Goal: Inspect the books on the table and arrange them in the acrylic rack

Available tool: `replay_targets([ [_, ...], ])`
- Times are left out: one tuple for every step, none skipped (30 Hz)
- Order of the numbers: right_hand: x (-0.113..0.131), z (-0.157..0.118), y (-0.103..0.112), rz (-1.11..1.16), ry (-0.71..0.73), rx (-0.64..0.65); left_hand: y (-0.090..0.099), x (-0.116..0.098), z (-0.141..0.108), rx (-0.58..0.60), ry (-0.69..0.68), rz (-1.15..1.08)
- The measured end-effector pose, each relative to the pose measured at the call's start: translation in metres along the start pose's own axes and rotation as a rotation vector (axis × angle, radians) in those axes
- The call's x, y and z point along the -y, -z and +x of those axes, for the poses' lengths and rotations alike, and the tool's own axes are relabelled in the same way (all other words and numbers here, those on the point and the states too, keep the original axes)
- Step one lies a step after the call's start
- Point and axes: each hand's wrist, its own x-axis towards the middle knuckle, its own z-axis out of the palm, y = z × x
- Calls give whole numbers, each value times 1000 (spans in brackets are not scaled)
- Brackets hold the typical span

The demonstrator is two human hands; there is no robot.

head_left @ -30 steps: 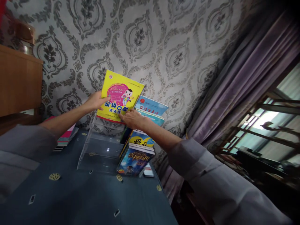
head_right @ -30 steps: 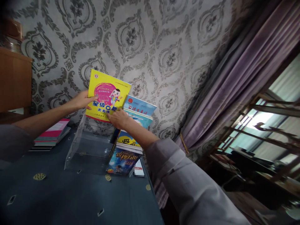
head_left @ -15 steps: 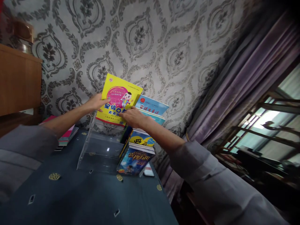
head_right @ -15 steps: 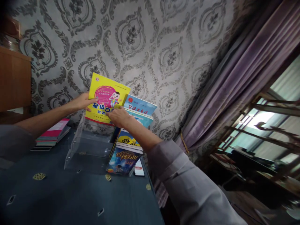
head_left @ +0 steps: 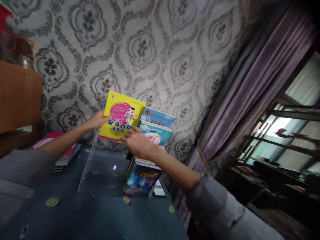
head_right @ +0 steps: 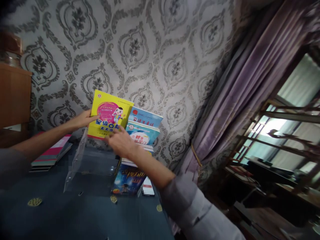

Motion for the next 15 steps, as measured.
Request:
replay_targets([
  [9, -4, -1, 26, 20, -11, 1, 0, 0, 12, 4, 14],
  [18, -9, -4, 53, 47, -22, 1, 0, -1, 16, 5, 29],
  [27, -14, -6, 83, 58, -33, 3, -1, -1, 7, 1, 36],
  [36, -19, -10, 118, 82, -35, 4, -2, -3, -2, -3, 41],
  [44, -23, -14, 149, 97, -31, 6, -2, -4, -8, -4, 47],
  [52, -28, -19, 183, 97, -31, 8, -3, -6, -14, -2, 51],
  [60, -32, -23, 221, 96, -28, 9, -4, -8, -20, 2, 55],
  [67, -36, -28, 260, 89, -22, 11, -4, -10, -26, 8, 59],
  [75, -40, -33, 300, 79, -16, 12, -5, -12, -31, 15, 62],
  [82, -44, -38, 340, 70, -10, 13, -5, -14, -32, 21, 64],
  [89, -47, -43, 379, 59, -6, 13, -5, -16, -31, 26, 63],
  [96, -50, -48, 415, 51, -2, 14, -5, -18, -28, 27, 61],
  [104, -53, -53, 450, 46, 1, 13, -6, -19, -24, 26, 58],
  [111, -55, -58, 484, 42, 1, 13, -6, -20, -21, 23, 55],
  [118, -57, -63, 517, 39, -1, 12, -6, -21, -18, 19, 51],
])
